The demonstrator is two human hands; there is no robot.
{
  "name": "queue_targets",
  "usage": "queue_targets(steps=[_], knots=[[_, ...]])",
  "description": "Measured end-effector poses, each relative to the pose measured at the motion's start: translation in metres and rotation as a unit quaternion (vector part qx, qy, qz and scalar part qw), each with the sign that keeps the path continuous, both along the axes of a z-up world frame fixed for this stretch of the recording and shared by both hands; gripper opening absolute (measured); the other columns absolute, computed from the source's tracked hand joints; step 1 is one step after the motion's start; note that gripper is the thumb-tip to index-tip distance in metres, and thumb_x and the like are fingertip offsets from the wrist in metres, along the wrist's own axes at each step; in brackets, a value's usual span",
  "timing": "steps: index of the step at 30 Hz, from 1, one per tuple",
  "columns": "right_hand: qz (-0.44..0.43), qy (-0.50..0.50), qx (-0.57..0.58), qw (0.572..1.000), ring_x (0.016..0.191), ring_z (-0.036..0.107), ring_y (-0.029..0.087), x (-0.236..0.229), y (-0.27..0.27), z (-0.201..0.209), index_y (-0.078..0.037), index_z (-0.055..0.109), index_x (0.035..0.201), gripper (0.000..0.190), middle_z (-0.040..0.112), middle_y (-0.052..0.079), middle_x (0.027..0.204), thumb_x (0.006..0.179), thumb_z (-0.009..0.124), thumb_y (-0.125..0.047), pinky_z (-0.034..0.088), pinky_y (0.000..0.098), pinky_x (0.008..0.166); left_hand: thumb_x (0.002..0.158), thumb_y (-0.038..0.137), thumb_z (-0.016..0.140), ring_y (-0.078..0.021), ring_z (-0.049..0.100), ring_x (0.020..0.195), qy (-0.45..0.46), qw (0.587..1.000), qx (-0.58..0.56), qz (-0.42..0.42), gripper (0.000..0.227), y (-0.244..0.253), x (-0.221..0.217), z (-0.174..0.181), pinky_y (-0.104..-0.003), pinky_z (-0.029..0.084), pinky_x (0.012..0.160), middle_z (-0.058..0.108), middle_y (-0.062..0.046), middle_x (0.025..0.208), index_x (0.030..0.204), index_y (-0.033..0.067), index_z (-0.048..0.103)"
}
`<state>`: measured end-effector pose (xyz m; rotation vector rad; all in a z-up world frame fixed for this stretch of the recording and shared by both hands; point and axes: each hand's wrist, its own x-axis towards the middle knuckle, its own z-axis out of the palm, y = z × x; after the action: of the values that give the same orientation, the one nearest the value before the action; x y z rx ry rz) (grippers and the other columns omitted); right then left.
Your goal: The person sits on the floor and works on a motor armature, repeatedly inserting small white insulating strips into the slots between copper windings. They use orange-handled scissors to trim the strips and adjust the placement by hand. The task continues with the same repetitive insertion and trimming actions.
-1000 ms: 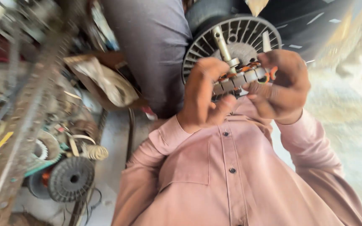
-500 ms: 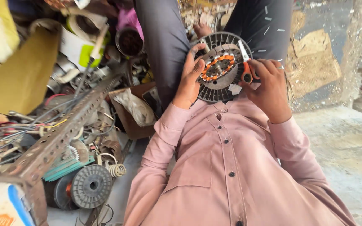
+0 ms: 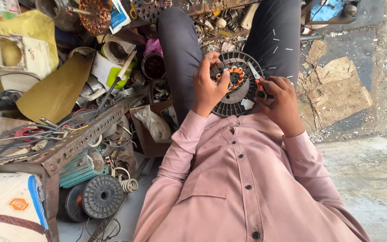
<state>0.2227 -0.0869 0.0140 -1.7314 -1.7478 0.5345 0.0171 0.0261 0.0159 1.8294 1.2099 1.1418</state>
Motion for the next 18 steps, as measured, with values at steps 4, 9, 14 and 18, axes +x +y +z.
queue_targets(steps=[4,9,14,18], knots=[[-0.003,0.003,0.011,1.0,0.116,0.06,0.035,-0.002,0.005,0.007,-0.005,0.071,0.119,0.048,0.068,0.013,0.122,0.074,0.085,-0.012,0.048,0.0461,0.095,0.089,0.01,0.07,-0.0231,0.071,0.092,0.048,0.999,-0.01,-0.007,0.04,0.004,-0.005,-0.003,-0.037,0.057,0.086,0.07,-0.011,0.099,0.127,0.0039,0.059],[0.018,-0.005,0.034,0.999,0.113,0.062,0.035,0.008,0.006,-0.011,-0.005,0.071,0.121,0.052,0.068,0.013,0.121,0.072,0.088,-0.013,0.051,0.0444,0.095,0.102,0.015,0.062,-0.0191,0.069,0.099,-0.105,0.993,-0.05,-0.013,0.032,-0.002,-0.02,-0.027,-0.033,0.058,0.086,0.068,-0.01,0.112,0.13,0.0026,0.056],[-0.023,0.254,0.003,0.967,0.093,0.064,0.018,0.046,0.009,-0.04,-0.004,0.069,0.124,0.045,0.07,0.009,0.11,0.083,0.087,-0.011,0.052,0.0285,0.085,0.114,0.037,0.052,-0.0119,0.05,0.087,-0.117,0.957,-0.265,-0.033,0.038,-0.005,-0.038,-0.061,-0.027,0.044,0.083,0.056,-0.007,0.1,0.13,0.0031,0.057],[0.026,0.172,0.101,0.98,0.095,0.069,0.017,0.082,0.106,-0.053,0.0,0.068,0.125,0.033,0.07,0.011,0.109,0.096,0.083,-0.006,0.052,0.0267,0.082,0.106,0.044,0.058,-0.0114,0.058,0.116,-0.357,0.823,-0.436,-0.074,0.044,-0.006,-0.036,-0.068,-0.028,0.05,0.098,0.059,-0.006,0.125,0.13,0.0071,0.056]])
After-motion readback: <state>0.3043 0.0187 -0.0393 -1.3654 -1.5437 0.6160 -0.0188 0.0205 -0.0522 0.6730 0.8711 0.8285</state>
